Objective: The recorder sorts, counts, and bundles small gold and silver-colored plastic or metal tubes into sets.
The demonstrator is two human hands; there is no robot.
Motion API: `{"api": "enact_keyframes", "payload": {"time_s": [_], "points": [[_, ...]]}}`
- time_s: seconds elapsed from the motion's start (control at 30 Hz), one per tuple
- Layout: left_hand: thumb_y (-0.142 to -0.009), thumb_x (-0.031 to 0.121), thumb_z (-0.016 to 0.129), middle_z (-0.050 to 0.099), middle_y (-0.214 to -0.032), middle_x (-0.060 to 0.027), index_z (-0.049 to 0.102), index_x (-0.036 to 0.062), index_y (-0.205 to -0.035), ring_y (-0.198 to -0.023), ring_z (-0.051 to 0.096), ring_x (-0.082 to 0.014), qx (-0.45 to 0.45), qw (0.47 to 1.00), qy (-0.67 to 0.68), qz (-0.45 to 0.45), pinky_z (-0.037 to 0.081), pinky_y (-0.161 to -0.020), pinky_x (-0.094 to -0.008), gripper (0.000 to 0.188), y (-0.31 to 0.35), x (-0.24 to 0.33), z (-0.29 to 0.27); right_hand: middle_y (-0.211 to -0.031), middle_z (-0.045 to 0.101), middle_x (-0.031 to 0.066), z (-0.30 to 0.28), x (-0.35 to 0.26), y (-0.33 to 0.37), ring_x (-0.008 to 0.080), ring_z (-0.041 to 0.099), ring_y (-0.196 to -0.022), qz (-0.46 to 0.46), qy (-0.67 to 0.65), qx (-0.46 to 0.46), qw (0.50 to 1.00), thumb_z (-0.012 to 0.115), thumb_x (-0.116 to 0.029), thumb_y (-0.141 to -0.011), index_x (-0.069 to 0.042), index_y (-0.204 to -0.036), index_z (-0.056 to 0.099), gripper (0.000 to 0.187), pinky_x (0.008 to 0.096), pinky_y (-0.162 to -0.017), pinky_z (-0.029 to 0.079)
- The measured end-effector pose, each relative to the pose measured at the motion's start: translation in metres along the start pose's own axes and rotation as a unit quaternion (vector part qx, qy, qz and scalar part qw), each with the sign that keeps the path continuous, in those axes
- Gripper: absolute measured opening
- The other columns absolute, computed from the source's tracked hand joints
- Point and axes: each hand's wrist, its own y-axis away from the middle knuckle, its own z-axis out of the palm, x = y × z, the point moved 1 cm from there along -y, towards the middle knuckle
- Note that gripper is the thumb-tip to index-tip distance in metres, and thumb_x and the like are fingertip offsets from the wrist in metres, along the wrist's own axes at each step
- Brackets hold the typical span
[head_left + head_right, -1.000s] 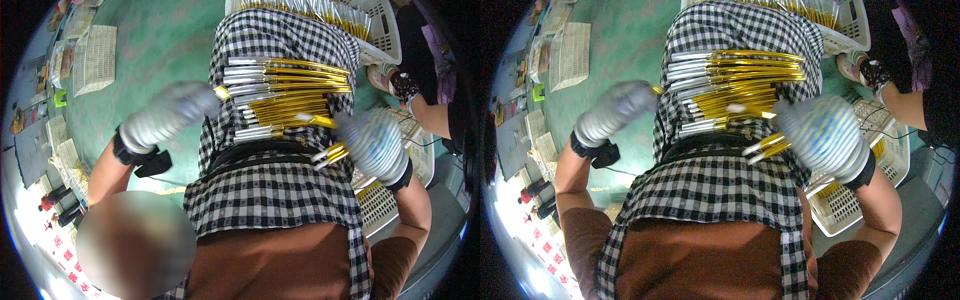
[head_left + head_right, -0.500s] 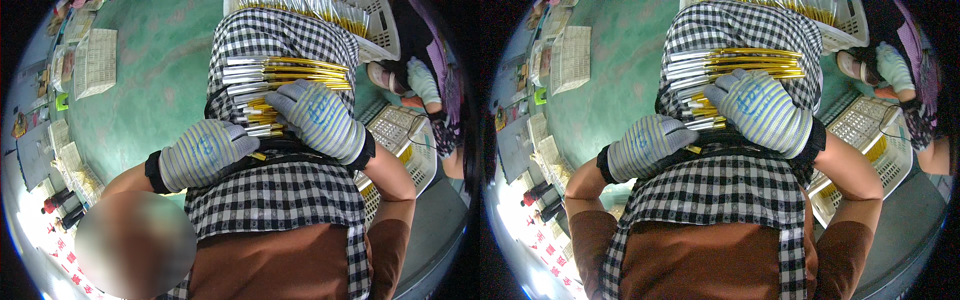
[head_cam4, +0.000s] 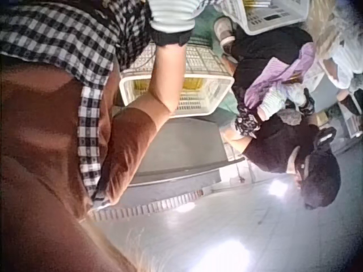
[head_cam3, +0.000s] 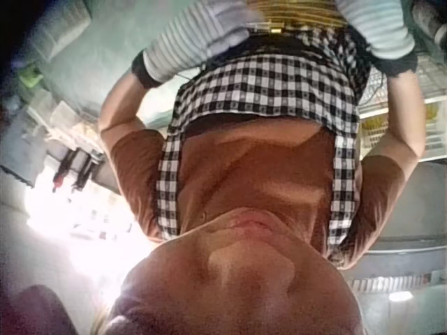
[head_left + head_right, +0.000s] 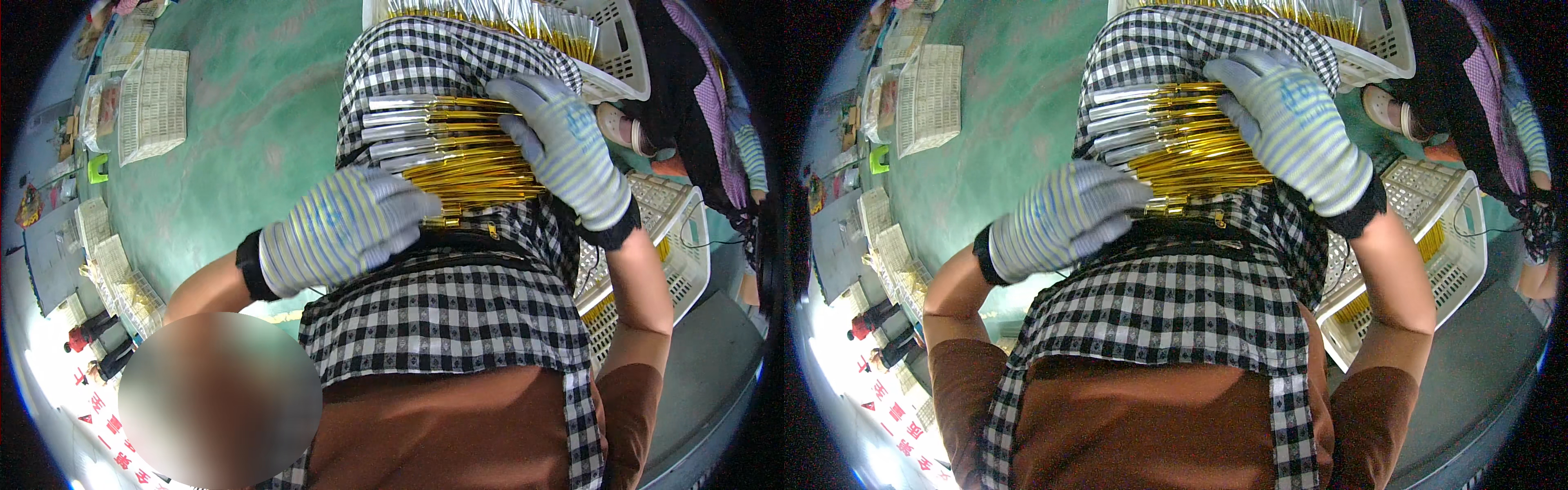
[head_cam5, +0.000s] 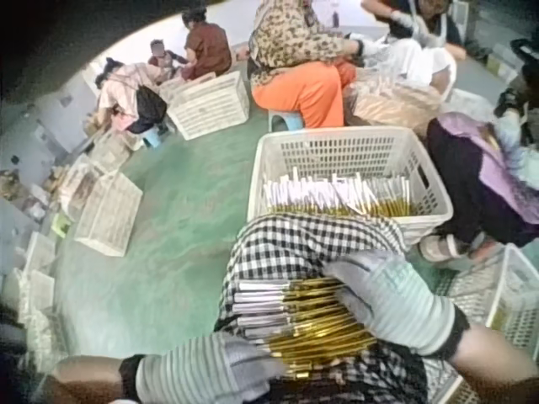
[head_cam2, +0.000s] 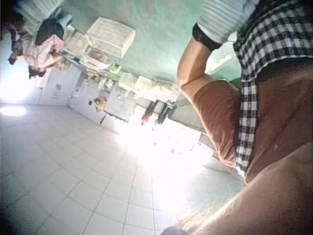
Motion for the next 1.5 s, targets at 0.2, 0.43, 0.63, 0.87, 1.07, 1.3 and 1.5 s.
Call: {"api": "enact_keyframes", "payload": {"time_s": [0.2,0.43,0.63,0.87,1.07,1.3,1.5], "points": [[-0.085,0.012,0.057,0.059,-0.112,-0.0177,0.056,0.0042,-0.116,-0.102,0.057,-0.0346,0.105,0.993,-0.012,-0.043,0.046,-0.088,-0.0405,0.032,-0.026,-0.032,-0.023,-0.097,0.063,0.0122,0.018,0.013,-0.015,0.0312,0.060,-0.095,-0.021,0.115,-0.121,0.986,0.053,-0.014,-0.082,-0.008,-0.109,0.061,0.028,0.0405,-0.082,0.047],[-0.079,0.019,0.063,0.062,-0.094,-0.0121,0.058,0.0055,-0.110,-0.086,0.060,-0.0306,0.150,0.947,-0.282,0.020,0.047,-0.076,-0.0401,0.034,-0.053,-0.033,-0.023,-0.080,0.060,0.0111,0.002,-0.022,-0.018,0.0286,0.060,-0.073,-0.089,0.118,-0.030,0.989,0.049,-0.012,-0.081,-0.009,-0.092,0.059,0.015,0.0391,-0.064,0.048],[-0.078,0.026,0.064,0.055,-0.068,-0.0053,0.059,0.0108,-0.095,-0.057,0.056,-0.0252,0.107,0.944,-0.306,0.055,0.042,-0.048,-0.0375,0.023,-0.051,-0.019,-0.032,-0.089,0.065,0.0165,-0.027,-0.046,-0.008,0.0359,0.063,-0.078,0.005,-0.011,-0.159,0.987,0.056,-0.014,-0.085,-0.003,-0.102,0.059,0.020,0.0431,-0.066,0.049],[-0.084,0.018,0.058,0.061,-0.101,-0.0148,0.062,0.0051,-0.100,-0.084,0.062,-0.0286,0.007,0.985,-0.078,0.154,0.052,-0.069,-0.0356,0.021,-0.032,-0.029,-0.027,-0.062,0.056,0.0094,-0.031,-0.048,0.010,0.0295,0.058,-0.056,-0.128,0.118,-0.158,0.972,0.058,-0.013,-0.080,-0.006,-0.110,0.052,0.032,0.0409,-0.046,0.042],[-0.082,0.020,0.059,0.062,-0.095,-0.0161,0.061,0.0046,-0.099,-0.081,0.063,-0.0303,-0.010,0.998,0.044,-0.054,0.052,-0.068,-0.0369,0.023,-0.026,0.000,-0.039,-0.064,0.054,0.0098,-0.038,-0.054,0.013,0.0273,0.058,-0.058,-0.106,0.064,-0.128,0.984,0.059,-0.018,-0.080,-0.005,-0.106,0.054,0.029,0.0389,-0.046,0.041],[-0.079,0.024,0.059,0.063,-0.086,-0.0105,0.060,0.0082,-0.097,-0.067,0.061,-0.0265,-0.062,0.977,-0.202,0.022,0.048,-0.054,-0.0361,0.024,-0.016,0.010,-0.025,-0.072,0.061,0.0161,-0.029,-0.053,0.029,0.0333,0.061,-0.068,0.029,-0.223,-0.193,0.955,0.054,-0.021,-0.088,0.002,-0.095,0.059,0.025,0.0382,-0.061,0.049],[-0.094,0.031,0.050,0.061,-0.072,-0.0110,0.062,0.0027,-0.090,-0.066,0.061,-0.0203,-0.104,0.932,0.248,-0.244,0.049,-0.061,-0.0308,0.031,0.015,-0.030,-0.041,-0.062,0.056,0.0111,-0.034,-0.025,0.038,0.0304,0.059,-0.058,-0.038,0.108,-0.152,0.982,0.062,-0.015,-0.077,-0.003,-0.095,0.059,0.022,0.0409,-0.052,0.046]]}}
